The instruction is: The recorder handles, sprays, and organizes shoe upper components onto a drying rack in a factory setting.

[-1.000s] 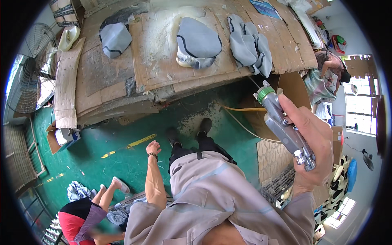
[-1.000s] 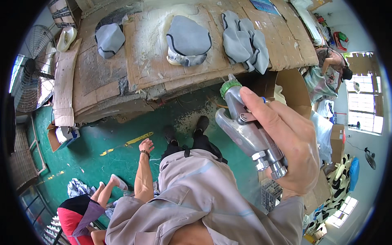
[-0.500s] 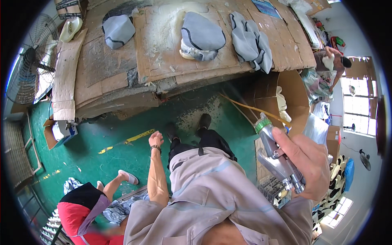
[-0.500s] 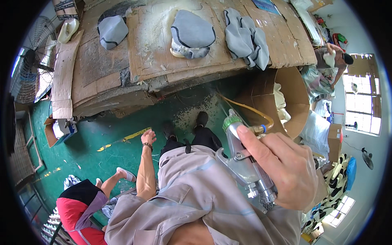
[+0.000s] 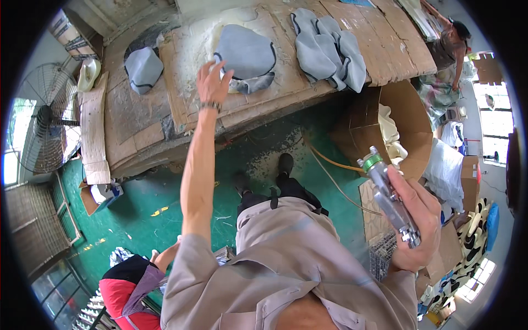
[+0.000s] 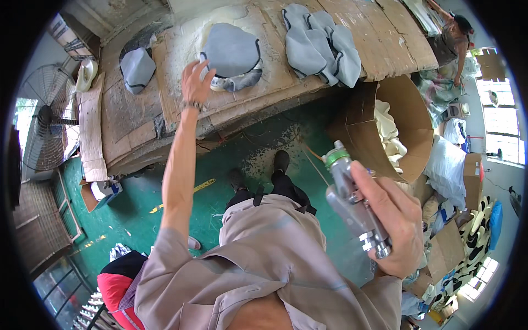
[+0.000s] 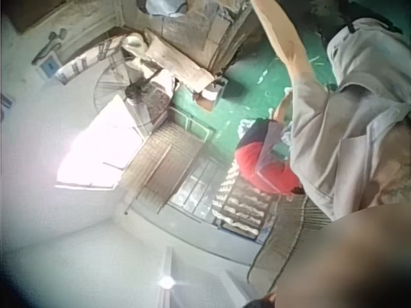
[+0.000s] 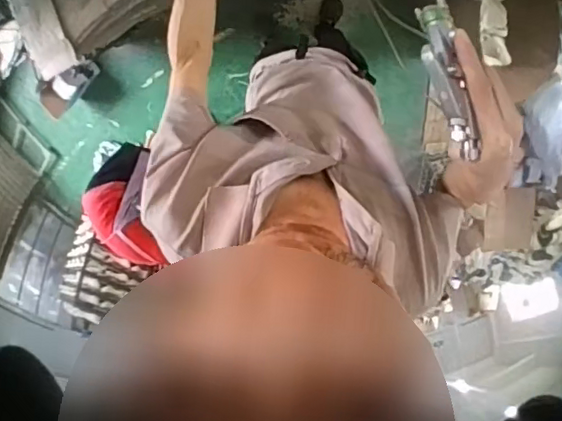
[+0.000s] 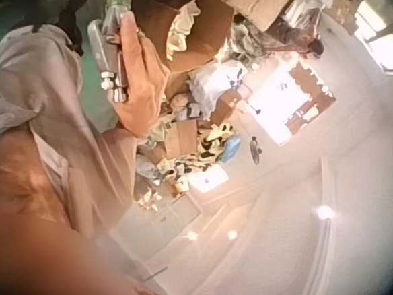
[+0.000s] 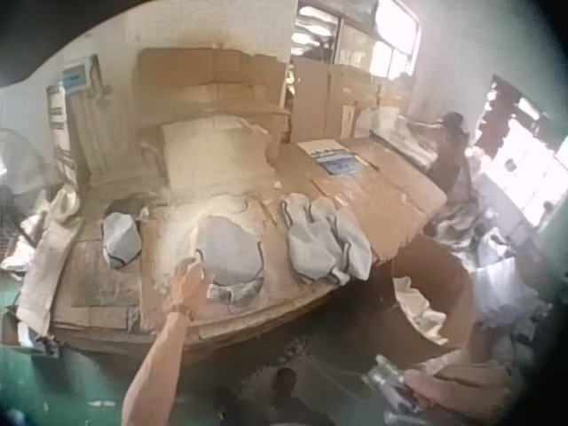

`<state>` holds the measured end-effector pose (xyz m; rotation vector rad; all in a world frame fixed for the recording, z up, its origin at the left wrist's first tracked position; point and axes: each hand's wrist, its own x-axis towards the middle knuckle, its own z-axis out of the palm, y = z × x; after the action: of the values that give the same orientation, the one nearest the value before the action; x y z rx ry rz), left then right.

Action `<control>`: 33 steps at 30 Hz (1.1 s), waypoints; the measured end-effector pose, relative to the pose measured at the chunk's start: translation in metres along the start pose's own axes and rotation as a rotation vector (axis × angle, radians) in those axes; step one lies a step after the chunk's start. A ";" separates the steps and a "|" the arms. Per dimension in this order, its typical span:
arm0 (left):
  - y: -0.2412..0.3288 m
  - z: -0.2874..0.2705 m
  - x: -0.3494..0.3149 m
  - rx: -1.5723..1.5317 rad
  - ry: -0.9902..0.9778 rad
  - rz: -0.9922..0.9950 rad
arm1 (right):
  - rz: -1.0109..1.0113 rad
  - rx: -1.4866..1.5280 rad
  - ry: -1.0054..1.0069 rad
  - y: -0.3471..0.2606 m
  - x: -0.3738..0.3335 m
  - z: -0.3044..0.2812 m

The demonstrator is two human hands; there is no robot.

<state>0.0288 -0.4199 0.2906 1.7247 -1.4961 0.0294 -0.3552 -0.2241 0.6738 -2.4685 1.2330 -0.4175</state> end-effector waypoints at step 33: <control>-0.007 0.040 0.053 -0.476 0.024 -0.596 | 0.253 0.397 0.169 0.154 0.060 -0.038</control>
<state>0.0304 -0.4871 0.2878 1.6855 -0.8289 -0.5683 -0.4448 -0.3657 0.6475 -1.9501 1.3551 -0.7331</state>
